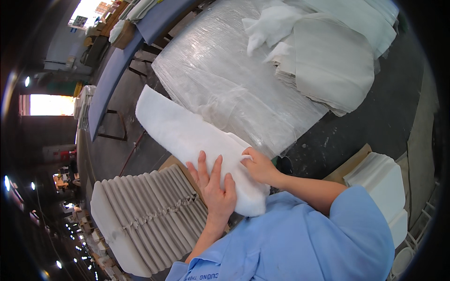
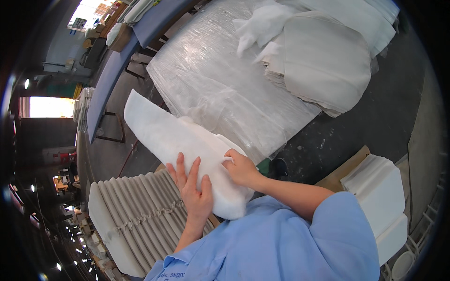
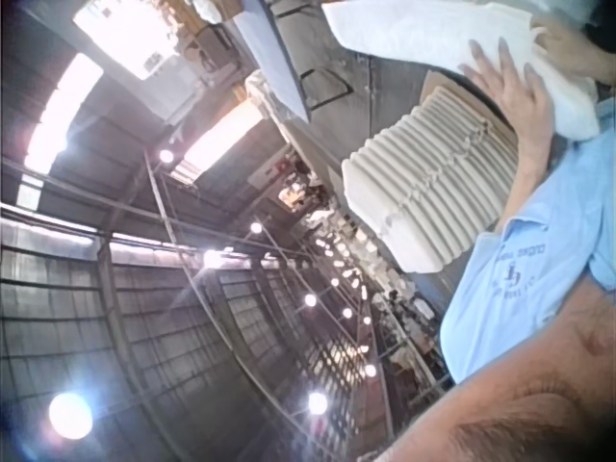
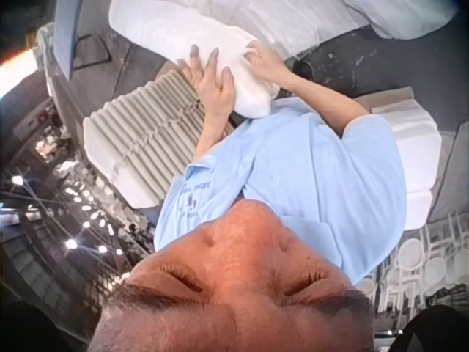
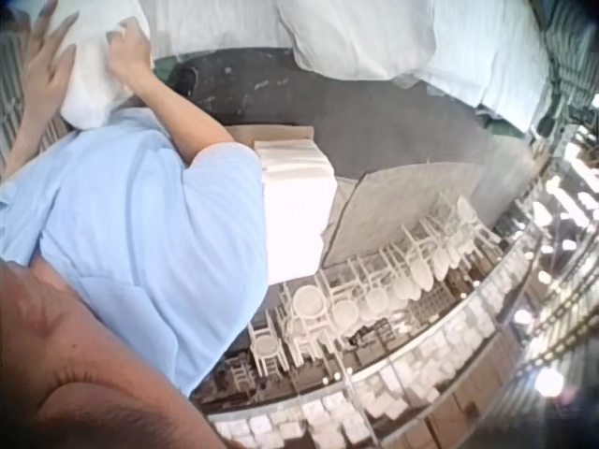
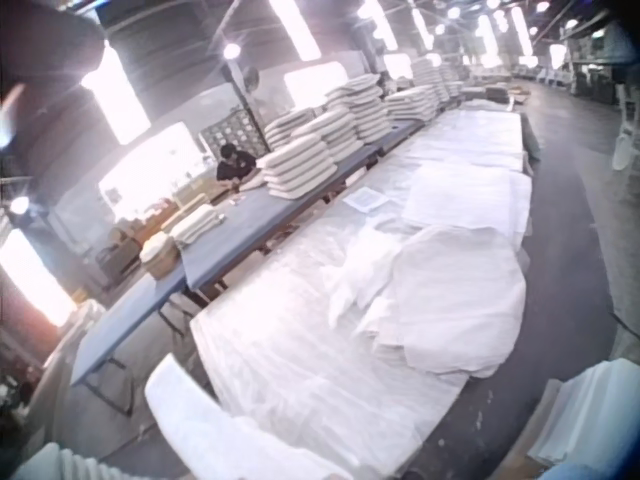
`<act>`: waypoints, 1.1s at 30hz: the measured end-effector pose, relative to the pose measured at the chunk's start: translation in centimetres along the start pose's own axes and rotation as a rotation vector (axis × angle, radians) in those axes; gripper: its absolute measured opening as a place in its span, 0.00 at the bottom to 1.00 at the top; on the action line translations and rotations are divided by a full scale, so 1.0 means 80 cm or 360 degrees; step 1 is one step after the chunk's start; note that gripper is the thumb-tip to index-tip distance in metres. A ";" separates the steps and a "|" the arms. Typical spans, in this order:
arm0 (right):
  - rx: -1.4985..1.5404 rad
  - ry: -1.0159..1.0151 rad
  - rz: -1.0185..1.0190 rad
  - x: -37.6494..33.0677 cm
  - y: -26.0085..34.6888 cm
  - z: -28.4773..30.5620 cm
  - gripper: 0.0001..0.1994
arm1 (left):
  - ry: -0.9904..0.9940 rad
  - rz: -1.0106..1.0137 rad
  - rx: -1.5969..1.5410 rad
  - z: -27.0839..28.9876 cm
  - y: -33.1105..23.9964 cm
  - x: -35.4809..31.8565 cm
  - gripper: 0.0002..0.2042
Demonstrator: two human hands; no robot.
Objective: The person picks up a white cushion, places a sheet of white foam on a table, and wraps the cushion in the foam. The person folds the foam around the cushion and stacks the wrapped item on a pile. The process is repeated with another cushion.
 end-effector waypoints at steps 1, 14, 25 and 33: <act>0.0061 0.0024 -0.0065 -0.015 0.027 0.003 0.17 | -0.0012 0.0033 0.0014 0.003 0.008 -0.004 0.23; 0.0471 0.0810 -0.0212 0.037 0.065 -0.017 0.33 | -0.0059 -0.0021 0.0010 0.010 0.008 -0.009 0.24; 0.0838 0.0331 -0.0323 0.053 0.090 -0.098 0.20 | -0.0091 -0.0053 0.0002 0.010 0.007 0.000 0.23; 0.0430 0.0063 0.0163 0.049 0.102 -0.097 0.15 | -0.0299 -0.0003 -0.0363 0.033 0.062 0.040 0.09</act>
Point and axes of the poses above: each hand's wrist, its own x-axis towards the middle knuckle, its own z-axis out of the back of the hand, y = z × x, the point moved 9 cm from there along x, towards the middle knuckle, and after that the axes turned 13 degrees about -y, right-handed, at the moved point
